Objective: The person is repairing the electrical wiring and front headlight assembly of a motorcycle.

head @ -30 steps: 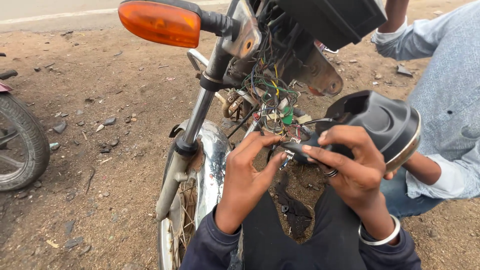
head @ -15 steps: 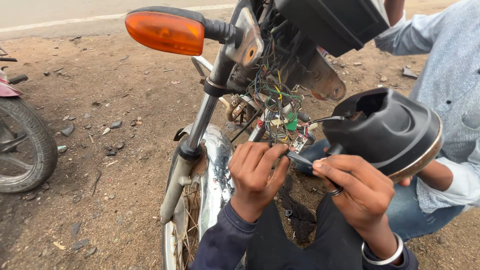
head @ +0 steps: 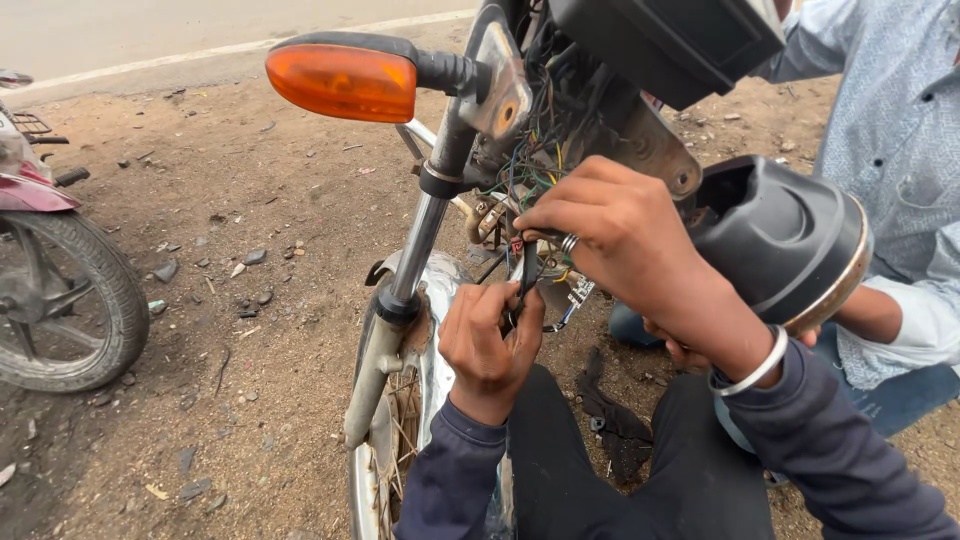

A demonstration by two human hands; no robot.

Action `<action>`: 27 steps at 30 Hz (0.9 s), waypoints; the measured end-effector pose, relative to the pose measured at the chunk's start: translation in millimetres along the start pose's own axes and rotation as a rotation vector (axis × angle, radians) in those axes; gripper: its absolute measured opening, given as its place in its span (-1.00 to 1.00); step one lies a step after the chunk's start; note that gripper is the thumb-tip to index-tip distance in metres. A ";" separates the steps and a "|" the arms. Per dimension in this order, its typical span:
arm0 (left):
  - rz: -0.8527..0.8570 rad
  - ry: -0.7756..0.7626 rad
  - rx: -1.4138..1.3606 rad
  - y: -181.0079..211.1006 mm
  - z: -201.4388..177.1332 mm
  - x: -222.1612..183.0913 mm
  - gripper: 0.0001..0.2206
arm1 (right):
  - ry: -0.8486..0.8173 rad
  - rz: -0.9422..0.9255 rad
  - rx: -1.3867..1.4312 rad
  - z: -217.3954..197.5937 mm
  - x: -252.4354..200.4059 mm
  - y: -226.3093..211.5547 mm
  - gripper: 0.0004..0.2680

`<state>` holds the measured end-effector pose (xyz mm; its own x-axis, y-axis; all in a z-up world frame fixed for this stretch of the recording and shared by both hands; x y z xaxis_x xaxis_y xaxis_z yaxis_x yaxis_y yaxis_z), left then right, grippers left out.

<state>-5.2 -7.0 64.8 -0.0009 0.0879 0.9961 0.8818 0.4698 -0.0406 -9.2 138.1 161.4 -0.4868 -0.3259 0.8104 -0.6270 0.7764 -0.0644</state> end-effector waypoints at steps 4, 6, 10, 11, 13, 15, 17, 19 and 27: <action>0.075 0.007 0.128 5.0 -6.8 9.4 -0.82 | -0.036 -0.040 -0.027 11.3 10.3 -3.2 -0.72; 0.100 -0.020 0.201 9.5 -9.0 12.1 -0.82 | -0.037 -0.057 -0.047 14.4 11.4 -6.3 -0.71; -0.058 -0.041 0.168 12.7 -12.1 13.7 -0.85 | -0.037 -0.016 -0.068 15.0 7.0 -8.0 -0.77; -0.123 -0.055 0.139 12.0 -11.8 13.8 -0.87 | -0.024 -0.015 -0.065 13.1 5.3 -8.7 -0.80; -0.213 -0.081 0.076 16.2 -14.5 19.3 -0.89 | 0.000 0.033 -0.102 1.5 2.9 -17.6 -0.73; -0.302 -0.109 0.012 16.7 -15.5 22.4 -0.90 | 0.023 0.082 -0.140 -12.0 -3.0 -28.8 -0.62; -0.475 -0.218 -0.191 11.3 -10.2 20.6 -0.92 | 0.257 0.119 -0.136 -37.2 -12.6 -44.9 -0.67; -0.524 -0.230 -0.245 5.6 -10.6 19.0 -0.90 | 0.286 0.293 -0.006 -23.2 -56.3 -27.3 -0.72; -0.758 -0.305 -0.563 -12.3 2.0 -3.2 -0.87 | 0.253 0.546 0.177 35.4 -107.4 -6.7 -0.64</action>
<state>-17.0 -11.3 61.9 -0.7087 0.1965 0.6776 0.6934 0.0166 0.7204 25.8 148.9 54.2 -0.6199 0.2471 0.7447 -0.4300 0.6869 -0.5859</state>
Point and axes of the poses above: each hand's wrist, its own x-axis towards the middle knuckle, its own z-axis out of the palm, y = z × x, the point moved 5 cm from there along x, towards the middle knuckle, and after that the axes turned 12 degrees about z, right-handed, at the moved point
